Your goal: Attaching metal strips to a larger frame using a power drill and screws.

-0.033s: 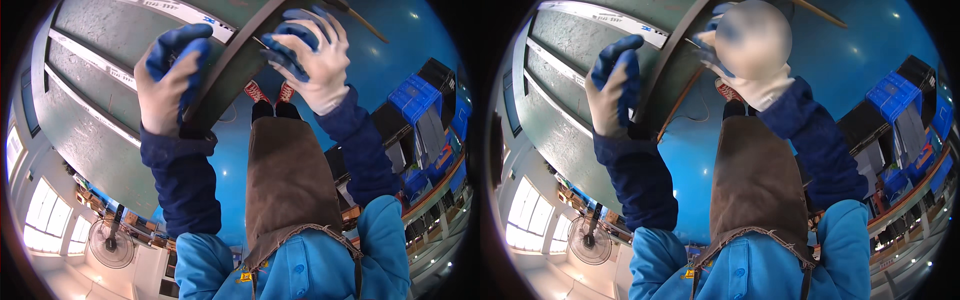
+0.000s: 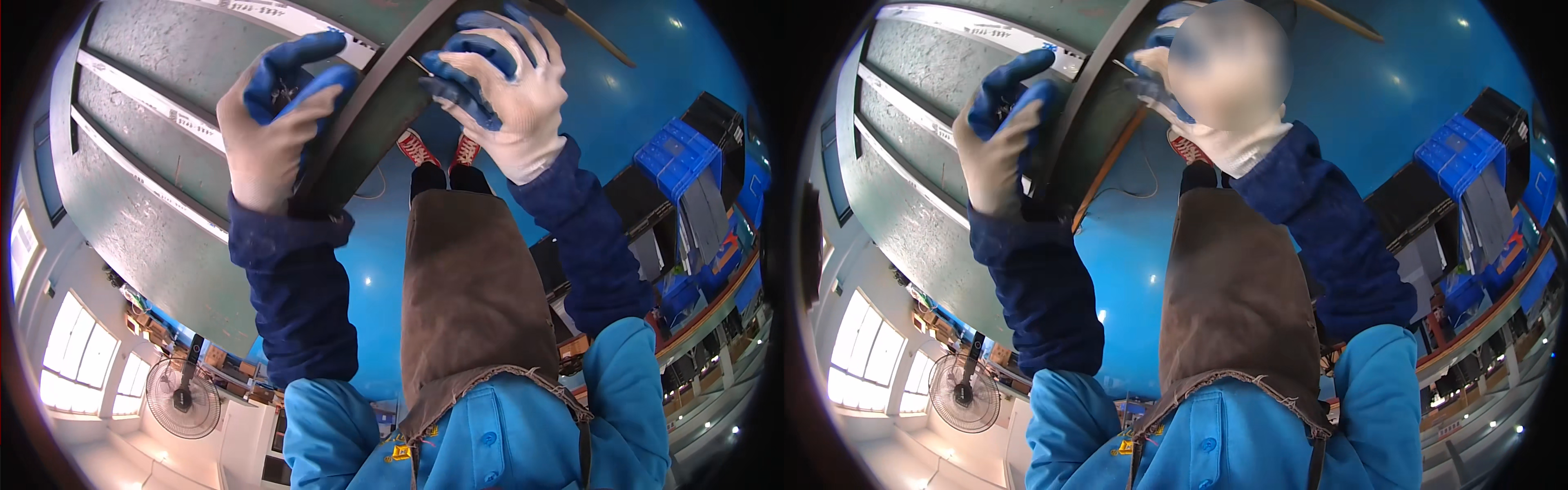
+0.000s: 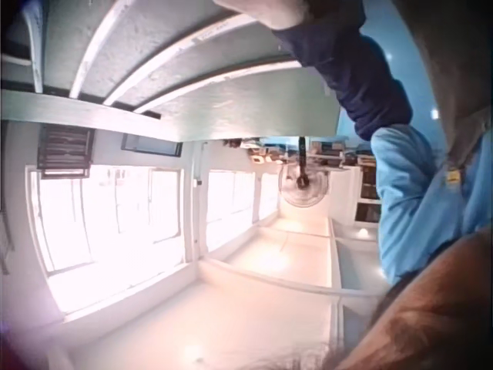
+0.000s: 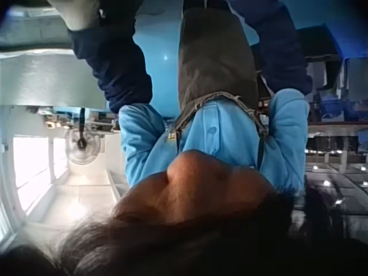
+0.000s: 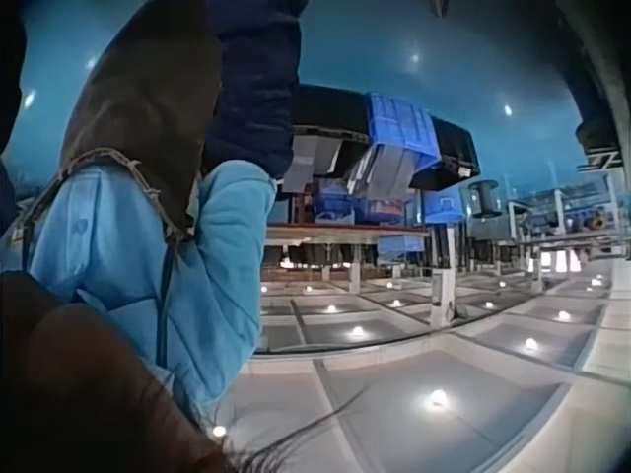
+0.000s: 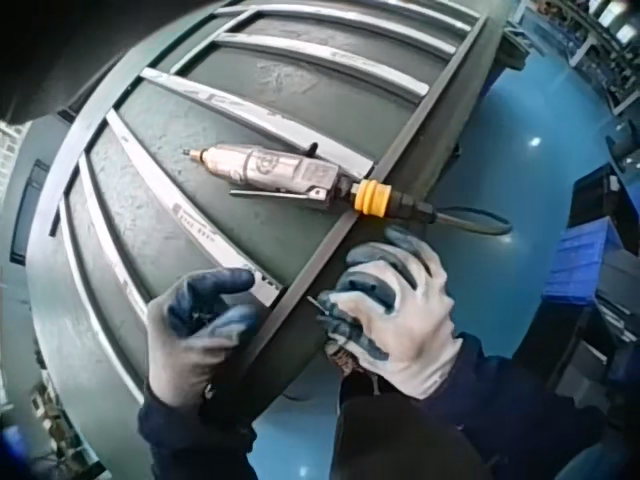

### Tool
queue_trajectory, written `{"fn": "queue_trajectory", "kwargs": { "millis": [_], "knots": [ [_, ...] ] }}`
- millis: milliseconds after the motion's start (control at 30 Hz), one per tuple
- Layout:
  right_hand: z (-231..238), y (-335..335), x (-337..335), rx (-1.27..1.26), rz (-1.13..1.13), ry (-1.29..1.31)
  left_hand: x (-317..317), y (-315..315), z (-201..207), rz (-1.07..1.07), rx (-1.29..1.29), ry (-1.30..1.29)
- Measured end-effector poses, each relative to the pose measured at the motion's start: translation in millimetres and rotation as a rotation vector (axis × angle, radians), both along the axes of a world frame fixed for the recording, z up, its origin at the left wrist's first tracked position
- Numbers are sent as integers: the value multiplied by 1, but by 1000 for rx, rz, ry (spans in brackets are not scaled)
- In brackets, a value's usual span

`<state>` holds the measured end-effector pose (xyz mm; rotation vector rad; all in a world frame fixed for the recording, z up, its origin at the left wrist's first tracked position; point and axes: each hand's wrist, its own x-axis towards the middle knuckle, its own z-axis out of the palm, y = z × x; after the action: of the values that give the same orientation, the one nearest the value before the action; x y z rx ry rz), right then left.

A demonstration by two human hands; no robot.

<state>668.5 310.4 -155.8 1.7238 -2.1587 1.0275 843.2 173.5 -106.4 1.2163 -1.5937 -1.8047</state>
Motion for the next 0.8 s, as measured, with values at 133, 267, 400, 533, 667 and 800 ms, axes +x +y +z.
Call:
{"fn": "queue_trajectory", "kwargs": {
  "millis": [133,267,400,533,667,800],
  "knots": [
    [-12,-7,1,-121,27,-115,4,-22,-29,-294,-620,-261],
    [-16,-5,0,-95,32,-152,-1,-22,-33,-349,-806,-263],
    [-13,-7,0,-28,23,-83,-14,-21,-21,-375,-727,-324],
    [-8,-7,3,-75,46,-218,-9,-23,-29,-325,-744,-221],
    [-11,-18,5,-139,56,-193,-6,-29,-39,-364,-864,-196],
    [-7,-20,6,-105,27,-277,-7,-27,-35,-373,-887,-211]
  ]
}}
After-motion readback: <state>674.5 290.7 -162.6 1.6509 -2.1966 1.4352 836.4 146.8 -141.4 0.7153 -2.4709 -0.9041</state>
